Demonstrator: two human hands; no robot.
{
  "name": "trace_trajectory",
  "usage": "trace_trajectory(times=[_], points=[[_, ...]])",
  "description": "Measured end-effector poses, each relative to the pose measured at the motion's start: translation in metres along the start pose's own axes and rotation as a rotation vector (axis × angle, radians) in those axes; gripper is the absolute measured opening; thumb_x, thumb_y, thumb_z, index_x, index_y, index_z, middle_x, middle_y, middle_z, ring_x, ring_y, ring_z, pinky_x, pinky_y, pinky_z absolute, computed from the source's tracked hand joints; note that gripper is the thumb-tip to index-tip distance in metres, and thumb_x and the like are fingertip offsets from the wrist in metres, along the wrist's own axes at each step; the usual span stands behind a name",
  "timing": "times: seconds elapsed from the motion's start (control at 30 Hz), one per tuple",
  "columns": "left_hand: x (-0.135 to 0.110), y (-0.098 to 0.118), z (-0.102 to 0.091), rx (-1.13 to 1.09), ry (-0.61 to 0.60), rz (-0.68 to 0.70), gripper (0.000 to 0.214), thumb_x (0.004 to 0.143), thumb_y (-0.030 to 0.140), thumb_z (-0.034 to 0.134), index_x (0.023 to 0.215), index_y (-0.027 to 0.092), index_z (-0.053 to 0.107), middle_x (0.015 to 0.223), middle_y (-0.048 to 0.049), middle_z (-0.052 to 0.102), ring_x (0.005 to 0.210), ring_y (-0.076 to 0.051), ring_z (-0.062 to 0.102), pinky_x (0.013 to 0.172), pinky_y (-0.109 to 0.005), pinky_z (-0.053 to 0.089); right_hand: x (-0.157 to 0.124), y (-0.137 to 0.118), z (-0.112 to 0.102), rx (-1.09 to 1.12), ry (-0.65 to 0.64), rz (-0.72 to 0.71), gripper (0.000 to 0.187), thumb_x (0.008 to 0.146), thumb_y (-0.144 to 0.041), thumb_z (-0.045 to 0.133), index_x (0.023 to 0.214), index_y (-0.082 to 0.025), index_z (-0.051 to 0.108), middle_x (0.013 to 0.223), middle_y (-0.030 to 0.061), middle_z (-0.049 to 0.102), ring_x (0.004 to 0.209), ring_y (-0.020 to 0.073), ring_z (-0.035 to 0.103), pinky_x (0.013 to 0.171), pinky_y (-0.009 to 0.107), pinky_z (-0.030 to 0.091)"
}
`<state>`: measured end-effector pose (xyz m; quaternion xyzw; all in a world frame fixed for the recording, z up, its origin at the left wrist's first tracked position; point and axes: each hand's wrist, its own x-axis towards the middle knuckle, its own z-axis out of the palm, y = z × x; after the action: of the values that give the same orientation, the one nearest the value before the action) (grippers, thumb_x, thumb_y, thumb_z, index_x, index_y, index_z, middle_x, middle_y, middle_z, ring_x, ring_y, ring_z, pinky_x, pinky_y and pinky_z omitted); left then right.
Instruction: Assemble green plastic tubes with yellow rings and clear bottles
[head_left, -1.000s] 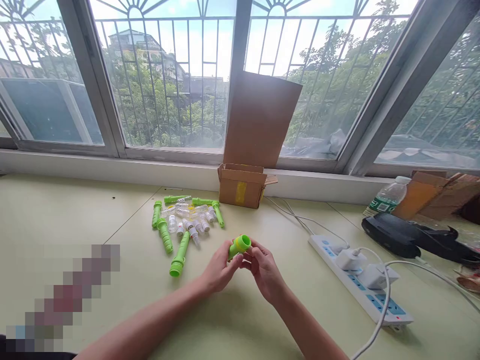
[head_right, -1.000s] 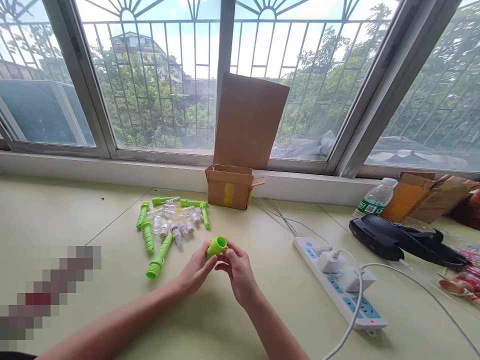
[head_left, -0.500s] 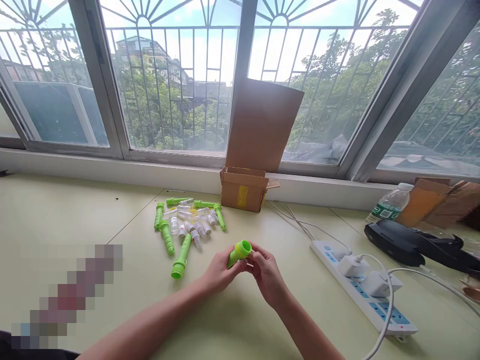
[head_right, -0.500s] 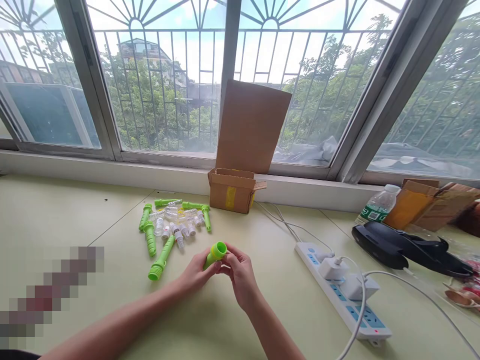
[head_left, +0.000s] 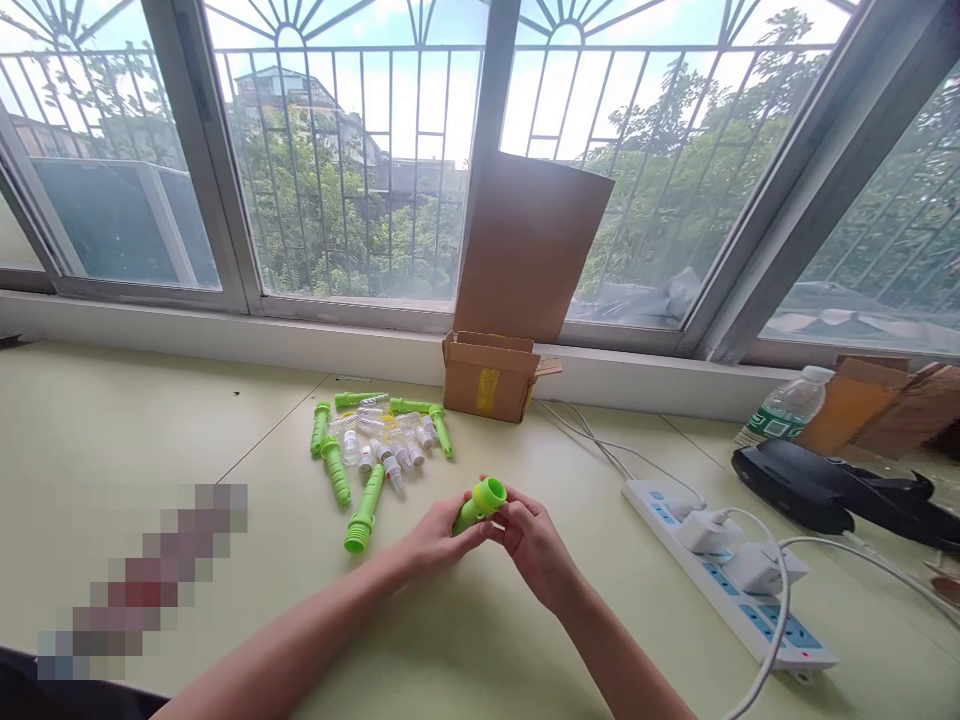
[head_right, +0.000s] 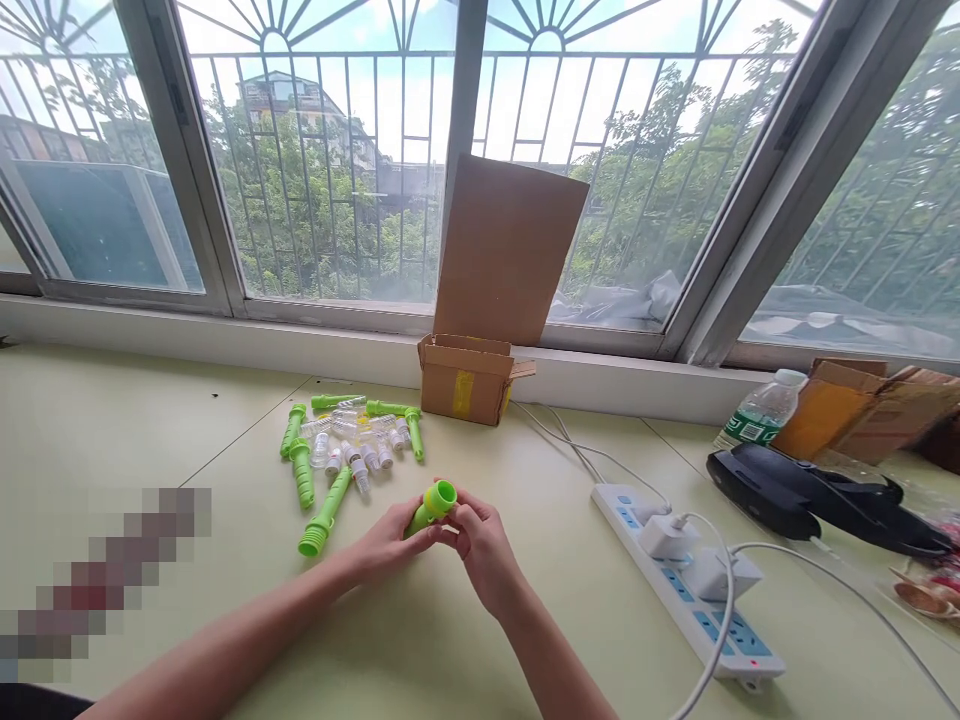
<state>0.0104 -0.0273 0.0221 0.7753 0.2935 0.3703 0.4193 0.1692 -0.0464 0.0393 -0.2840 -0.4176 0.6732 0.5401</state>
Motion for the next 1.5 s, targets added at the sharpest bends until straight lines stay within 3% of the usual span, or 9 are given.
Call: trace_trajectory(times=[0.1,0.27,0.47,0.6,0.83,1.17,1.37,1.5], points=[[-0.001,0.001,-0.003,0.179,0.076,0.055,0.035,0.092,0.041,0.045,0.116,0.017,0.052,0.107,-0.0089,0.058,0.096,-0.021,0.054,0.084,-0.033,0.044,0.001,-0.001,-0.002,-0.001,0.066,-0.039,0.023,0.076,-0.025,0.065,0.098,-0.021,0.072,0.089,0.0050,0.069,0.078,0.0173,0.059,0.076,0.033,0.051],[0.000,-0.004,-0.005,0.624,0.163,0.158,0.035,0.085,0.029,0.050,0.119,0.018,0.050,0.104,-0.0102,0.054,0.099,-0.024,0.052,0.089,-0.040,0.043,0.003,0.000,-0.003,-0.053,0.174,-0.084,0.021,0.074,-0.028,0.066,0.092,-0.020,0.073,0.089,0.0055,0.070,0.083,0.0202,0.060,0.083,0.038,0.049],[0.000,-0.011,-0.001,0.908,0.118,-0.009,0.028,0.087,0.032,0.051,0.111,0.018,0.052,0.096,-0.0078,0.058,0.077,-0.021,0.059,0.063,-0.030,0.045,0.004,0.005,-0.008,-0.231,0.274,-0.157,0.030,0.076,-0.035,0.064,0.103,-0.022,0.073,0.098,0.0059,0.071,0.094,0.0226,0.059,0.092,0.039,0.043],[0.001,-0.012,0.001,0.915,0.109,-0.101,0.024,0.092,0.040,0.047,0.098,0.018,0.055,0.090,-0.0063,0.064,0.074,-0.021,0.062,0.058,-0.027,0.040,0.004,0.008,-0.008,-0.312,0.293,-0.164,0.036,0.076,-0.039,0.064,0.107,-0.023,0.072,0.102,0.0073,0.072,0.101,0.0258,0.058,0.093,0.041,0.041],[0.002,-0.008,0.001,0.913,0.092,-0.098,0.018,0.093,0.034,0.046,0.094,0.018,0.054,0.089,-0.0054,0.066,0.071,-0.019,0.063,0.055,-0.026,0.035,0.003,0.008,-0.006,-0.355,0.298,-0.198,0.033,0.077,-0.039,0.064,0.106,-0.025,0.073,0.105,0.0051,0.072,0.110,0.0262,0.056,0.097,0.039,0.038],[0.000,-0.009,-0.006,0.799,0.014,-0.038,0.014,0.092,0.031,0.047,0.094,0.019,0.051,0.094,-0.0041,0.063,0.074,-0.019,0.061,0.060,-0.026,0.039,0.006,0.006,-0.014,-0.375,0.321,-0.198,0.033,0.075,-0.042,0.067,0.099,-0.022,0.075,0.095,0.0066,0.073,0.093,0.0238,0.059,0.087,0.037,0.043],[-0.002,-0.006,-0.007,0.535,-0.063,0.008,0.012,0.090,0.028,0.047,0.094,0.019,0.053,0.091,-0.0037,0.064,0.075,-0.017,0.059,0.065,-0.025,0.042,0.003,-0.001,-0.009,-0.316,0.264,-0.146,0.031,0.074,-0.041,0.067,0.098,-0.022,0.073,0.091,0.0054,0.072,0.084,0.0205,0.059,0.080,0.034,0.045],[-0.003,-0.005,-0.006,0.440,-0.074,0.010,0.016,0.091,0.026,0.042,0.099,0.018,0.053,0.083,-0.0036,0.065,0.067,-0.016,0.057,0.061,-0.025,0.040,0.001,-0.006,-0.005,-0.293,0.241,-0.129,0.021,0.075,-0.036,0.064,0.085,-0.021,0.075,0.086,0.0041,0.071,0.075,0.0176,0.057,0.076,0.032,0.044]])
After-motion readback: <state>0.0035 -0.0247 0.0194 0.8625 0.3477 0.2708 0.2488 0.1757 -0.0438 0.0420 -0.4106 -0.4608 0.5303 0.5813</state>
